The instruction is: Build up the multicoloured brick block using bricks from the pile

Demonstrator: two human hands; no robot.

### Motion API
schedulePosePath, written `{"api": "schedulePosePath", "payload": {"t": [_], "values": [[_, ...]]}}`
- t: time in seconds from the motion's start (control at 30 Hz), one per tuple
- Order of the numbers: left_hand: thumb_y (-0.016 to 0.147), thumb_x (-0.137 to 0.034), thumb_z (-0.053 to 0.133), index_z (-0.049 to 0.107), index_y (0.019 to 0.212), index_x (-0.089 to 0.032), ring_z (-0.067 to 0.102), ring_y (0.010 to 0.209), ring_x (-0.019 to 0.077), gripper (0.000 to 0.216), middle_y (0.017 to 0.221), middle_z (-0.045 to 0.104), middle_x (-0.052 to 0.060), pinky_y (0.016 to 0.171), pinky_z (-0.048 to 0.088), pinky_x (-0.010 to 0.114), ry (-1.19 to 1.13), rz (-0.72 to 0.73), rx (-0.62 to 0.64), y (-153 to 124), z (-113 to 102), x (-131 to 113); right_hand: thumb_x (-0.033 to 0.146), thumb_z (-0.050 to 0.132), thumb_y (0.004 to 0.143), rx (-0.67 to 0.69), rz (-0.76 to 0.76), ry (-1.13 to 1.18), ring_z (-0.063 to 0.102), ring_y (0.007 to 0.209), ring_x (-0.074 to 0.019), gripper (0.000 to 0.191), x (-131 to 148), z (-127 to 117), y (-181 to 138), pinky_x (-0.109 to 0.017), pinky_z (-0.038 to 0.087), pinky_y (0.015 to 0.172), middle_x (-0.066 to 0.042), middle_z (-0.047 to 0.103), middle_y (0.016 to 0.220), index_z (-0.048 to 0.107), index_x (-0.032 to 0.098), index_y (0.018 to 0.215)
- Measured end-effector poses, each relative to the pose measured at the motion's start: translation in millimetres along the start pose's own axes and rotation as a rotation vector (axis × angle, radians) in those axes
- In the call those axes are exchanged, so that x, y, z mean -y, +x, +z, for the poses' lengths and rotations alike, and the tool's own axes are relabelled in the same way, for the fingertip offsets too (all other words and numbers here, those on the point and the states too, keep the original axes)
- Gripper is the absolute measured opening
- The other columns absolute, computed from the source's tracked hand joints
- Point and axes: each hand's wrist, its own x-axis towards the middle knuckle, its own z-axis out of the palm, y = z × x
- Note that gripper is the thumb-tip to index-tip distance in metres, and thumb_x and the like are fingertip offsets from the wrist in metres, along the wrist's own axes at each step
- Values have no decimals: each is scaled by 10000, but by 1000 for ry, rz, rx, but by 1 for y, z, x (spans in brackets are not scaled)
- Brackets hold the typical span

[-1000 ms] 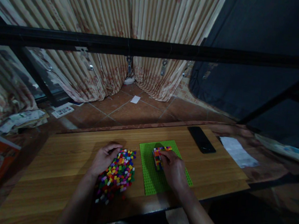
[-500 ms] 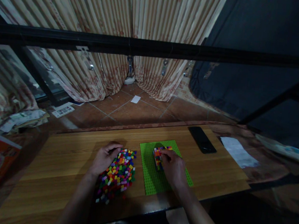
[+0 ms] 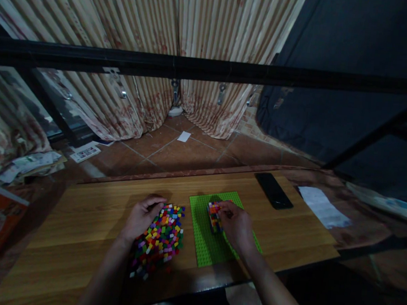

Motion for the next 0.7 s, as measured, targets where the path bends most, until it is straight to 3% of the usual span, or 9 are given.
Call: {"api": "schedulePosePath", "payload": {"t": [0.27,0.53,0.7], "values": [[850,-411,592,736,1003,-217,683,931,196,286,987,754,38,933,512,340,-13,-21,-5,0,2,4,210,498,816,4,-38,-56,696,706,-193,261,-1,1,-3,-289,510,676,-51,745,782,707,193,971],[840,-359,606,749,972,-217,684,931,190,241,977,755,38,912,517,321,-40,-22,-37,-1,4,4,269,490,860,-17,-89,20,700,832,-230,265,-6,1,-7,-355,532,766,-92,747,935,691,173,1005],[847,-347,595,750,965,-205,688,918,189,241,980,757,47,886,526,315,-38,-19,-46,-1,6,5,251,446,934,-77,-329,-29,672,917,-218,262,11,12,-30,-360,514,844,-92,721,998,692,193,1002]]}}
